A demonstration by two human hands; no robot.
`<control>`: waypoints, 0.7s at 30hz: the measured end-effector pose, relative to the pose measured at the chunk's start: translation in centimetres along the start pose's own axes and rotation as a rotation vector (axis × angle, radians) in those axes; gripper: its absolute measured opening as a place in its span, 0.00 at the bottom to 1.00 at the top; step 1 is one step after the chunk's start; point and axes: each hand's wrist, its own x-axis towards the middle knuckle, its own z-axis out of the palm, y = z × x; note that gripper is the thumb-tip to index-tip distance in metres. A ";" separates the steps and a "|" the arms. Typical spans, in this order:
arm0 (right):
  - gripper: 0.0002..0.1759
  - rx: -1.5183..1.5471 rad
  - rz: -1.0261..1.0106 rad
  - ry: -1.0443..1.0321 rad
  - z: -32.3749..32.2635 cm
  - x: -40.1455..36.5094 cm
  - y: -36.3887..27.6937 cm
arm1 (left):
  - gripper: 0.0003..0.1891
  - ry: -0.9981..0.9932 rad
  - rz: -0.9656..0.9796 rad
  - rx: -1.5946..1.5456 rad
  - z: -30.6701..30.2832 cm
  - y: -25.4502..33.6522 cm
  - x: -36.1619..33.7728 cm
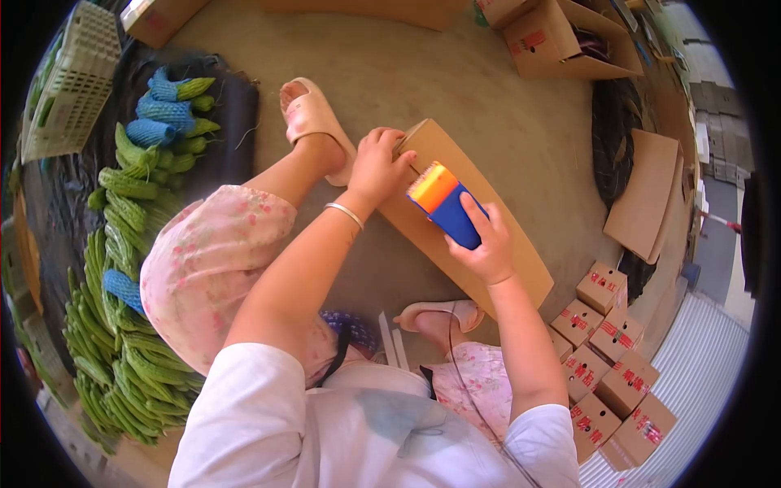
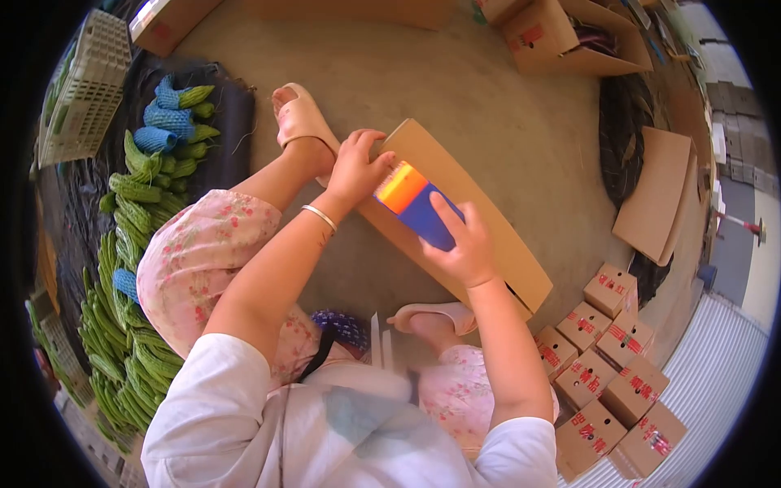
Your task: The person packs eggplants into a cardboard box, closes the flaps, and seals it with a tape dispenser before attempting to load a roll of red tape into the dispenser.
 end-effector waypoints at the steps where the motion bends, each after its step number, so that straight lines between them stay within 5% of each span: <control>1: 0.43 0.007 -0.018 0.016 -0.1 -0.5 0.4 | 0.19 0.017 -0.047 -0.118 0.0 -0.3 -0.1; 4: 0.46 -0.004 -0.053 0.048 -0.2 -0.7 0.7 | 0.17 0.062 -0.151 -0.237 -1.3 0.4 0.4; 12: 0.47 -0.027 -0.103 0.070 -0.1 -1.5 1.3 | 0.20 -0.826 -0.718 -0.972 -5.6 5.8 0.2; 17: 0.48 -0.074 -0.119 0.066 0.0 -2.1 0.9 | 0.09 -0.816 -0.610 -1.011 -4.0 4.8 -0.8; 21: 0.48 -0.066 -0.107 0.068 0.1 -1.5 0.3 | 0.10 -0.743 -0.520 -0.883 -4.5 5.1 -0.5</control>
